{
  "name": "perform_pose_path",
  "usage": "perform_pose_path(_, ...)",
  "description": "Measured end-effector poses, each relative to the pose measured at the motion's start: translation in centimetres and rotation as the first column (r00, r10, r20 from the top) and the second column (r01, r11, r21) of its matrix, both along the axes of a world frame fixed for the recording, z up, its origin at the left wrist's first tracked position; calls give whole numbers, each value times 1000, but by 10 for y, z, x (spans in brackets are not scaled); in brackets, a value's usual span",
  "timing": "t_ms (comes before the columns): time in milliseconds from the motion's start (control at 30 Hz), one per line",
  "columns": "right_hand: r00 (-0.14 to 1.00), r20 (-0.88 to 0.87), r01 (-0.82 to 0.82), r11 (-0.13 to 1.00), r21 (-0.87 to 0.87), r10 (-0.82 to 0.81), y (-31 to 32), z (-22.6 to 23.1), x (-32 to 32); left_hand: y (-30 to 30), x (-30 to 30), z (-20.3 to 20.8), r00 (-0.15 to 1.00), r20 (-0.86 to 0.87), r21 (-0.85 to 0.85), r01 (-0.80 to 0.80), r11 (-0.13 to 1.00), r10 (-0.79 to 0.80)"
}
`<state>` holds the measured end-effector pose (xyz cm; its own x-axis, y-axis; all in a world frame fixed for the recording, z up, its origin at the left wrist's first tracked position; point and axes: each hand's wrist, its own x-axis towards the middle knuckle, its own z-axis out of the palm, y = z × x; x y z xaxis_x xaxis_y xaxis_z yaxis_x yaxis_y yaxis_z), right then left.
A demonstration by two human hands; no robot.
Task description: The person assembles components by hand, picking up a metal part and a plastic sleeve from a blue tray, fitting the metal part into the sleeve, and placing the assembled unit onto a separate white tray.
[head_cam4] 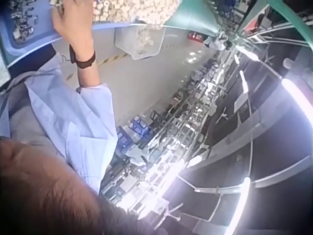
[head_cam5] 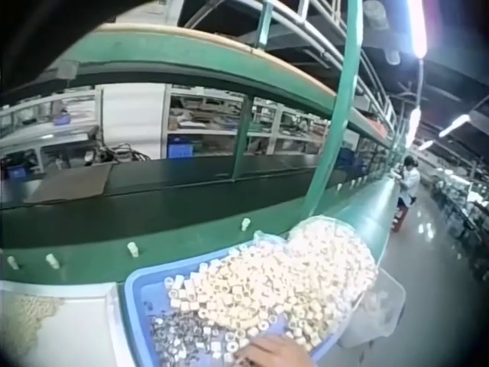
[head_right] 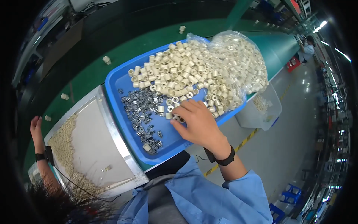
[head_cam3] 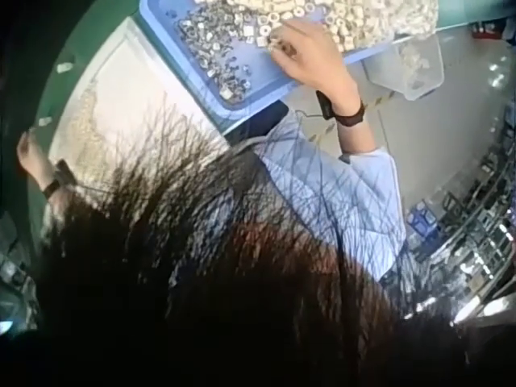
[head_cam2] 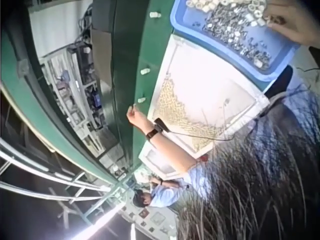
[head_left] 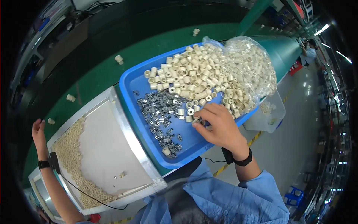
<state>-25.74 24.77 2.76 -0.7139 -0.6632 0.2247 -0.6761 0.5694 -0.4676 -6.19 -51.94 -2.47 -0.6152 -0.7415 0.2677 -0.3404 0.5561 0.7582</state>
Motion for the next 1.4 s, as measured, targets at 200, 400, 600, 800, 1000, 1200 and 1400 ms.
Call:
perform_pose_path(200,993,-108,-31,991,130,45,-10,-2,9,314,19,132,948,183,-132,285,949,-259)
perform_pose_path(400,991,-121,-42,991,123,57,-17,-5,11,395,77,82,876,431,-337,379,862,-217)
perform_pose_path(600,980,-134,-133,986,103,147,-43,10,23,402,87,55,904,418,-386,270,882,-94)
perform_pose_path(800,953,-220,-180,974,141,208,-54,-8,31,396,59,37,942,324,-490,87,867,89)
perform_pose_path(1000,969,-181,-129,968,217,170,-54,-22,17,354,43,14,911,387,-542,99,835,144)
perform_pose_path(1200,949,-247,-178,979,100,197,-57,-20,18,348,35,17,921,375,-530,119,840,106)
perform_pose_path(1400,961,144,-213,964,-162,236,-45,-22,17,366,33,29,961,277,-487,123,865,20)
